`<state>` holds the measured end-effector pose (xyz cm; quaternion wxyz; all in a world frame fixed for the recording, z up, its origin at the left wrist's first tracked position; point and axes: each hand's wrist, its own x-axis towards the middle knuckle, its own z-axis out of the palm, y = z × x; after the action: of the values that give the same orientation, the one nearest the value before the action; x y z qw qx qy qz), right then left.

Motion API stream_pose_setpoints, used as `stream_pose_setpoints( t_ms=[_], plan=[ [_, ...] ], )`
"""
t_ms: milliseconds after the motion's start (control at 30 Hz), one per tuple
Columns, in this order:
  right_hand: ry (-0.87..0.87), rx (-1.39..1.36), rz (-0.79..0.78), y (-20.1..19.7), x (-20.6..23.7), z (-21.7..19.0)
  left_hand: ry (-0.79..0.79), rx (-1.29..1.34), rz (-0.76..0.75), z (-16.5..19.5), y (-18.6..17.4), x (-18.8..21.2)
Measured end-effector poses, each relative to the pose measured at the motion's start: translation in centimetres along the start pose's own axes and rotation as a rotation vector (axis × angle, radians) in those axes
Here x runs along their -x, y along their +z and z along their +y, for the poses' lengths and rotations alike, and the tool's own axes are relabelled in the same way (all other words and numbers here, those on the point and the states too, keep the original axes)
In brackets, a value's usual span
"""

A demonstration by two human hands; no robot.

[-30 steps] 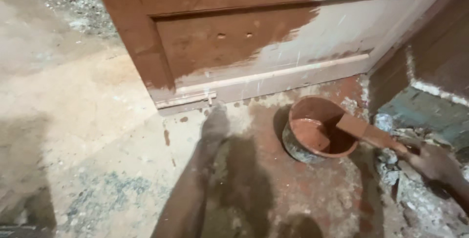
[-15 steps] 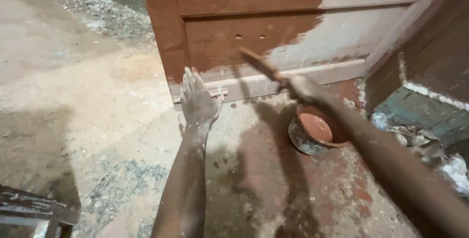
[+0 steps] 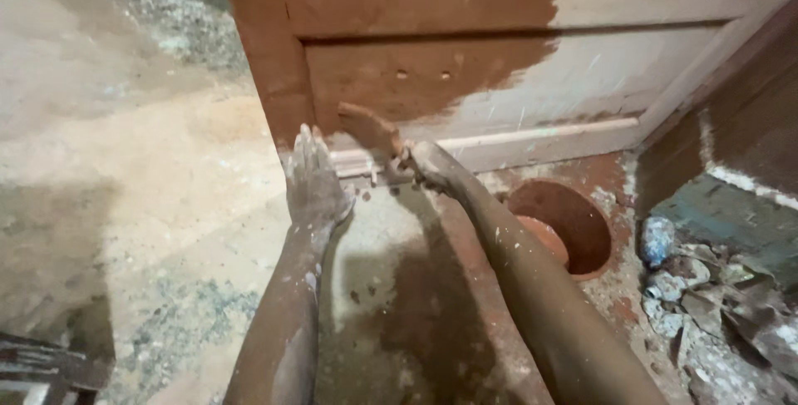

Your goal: The person paints a wooden door panel with reddish-brown paint using a paintbrush, dipping the brush into a bucket of paint on the floor and brushing the paint across the unpainted white areas of the door, steadying the door with the other hand.

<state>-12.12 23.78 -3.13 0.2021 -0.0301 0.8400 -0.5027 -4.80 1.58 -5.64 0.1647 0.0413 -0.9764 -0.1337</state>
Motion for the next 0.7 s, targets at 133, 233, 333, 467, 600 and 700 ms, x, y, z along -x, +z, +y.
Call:
stream_pose_setpoints(
  t_ms=[133,233,333,467,600,700],
  plan=[
    [0.115,-0.104,0.231,-0.9,-0.5,1.4,0.068,0.029,-0.037,1.2,0.7,-0.1],
    [0.186,-0.121,0.375,-3.1,-0.1,3.1,0.125,0.016,-0.001,1.8,1.7,-0.3],
    [0.241,-0.185,0.474,-6.0,1.1,5.8,0.102,0.013,-0.055,1.7,2.5,-0.5],
    [0.19,-0.1,0.558,-6.9,1.7,9.9,0.1,-0.092,-0.169,0.5,2.6,-0.3],
    [0.242,0.208,0.634,-3.8,0.3,11.0,0.081,-0.165,-0.263,-1.3,2.1,0.5],
    [0.166,0.248,0.604,0.9,-1.5,8.0,0.09,-0.233,-0.264,-2.5,1.8,0.8]
  ],
)
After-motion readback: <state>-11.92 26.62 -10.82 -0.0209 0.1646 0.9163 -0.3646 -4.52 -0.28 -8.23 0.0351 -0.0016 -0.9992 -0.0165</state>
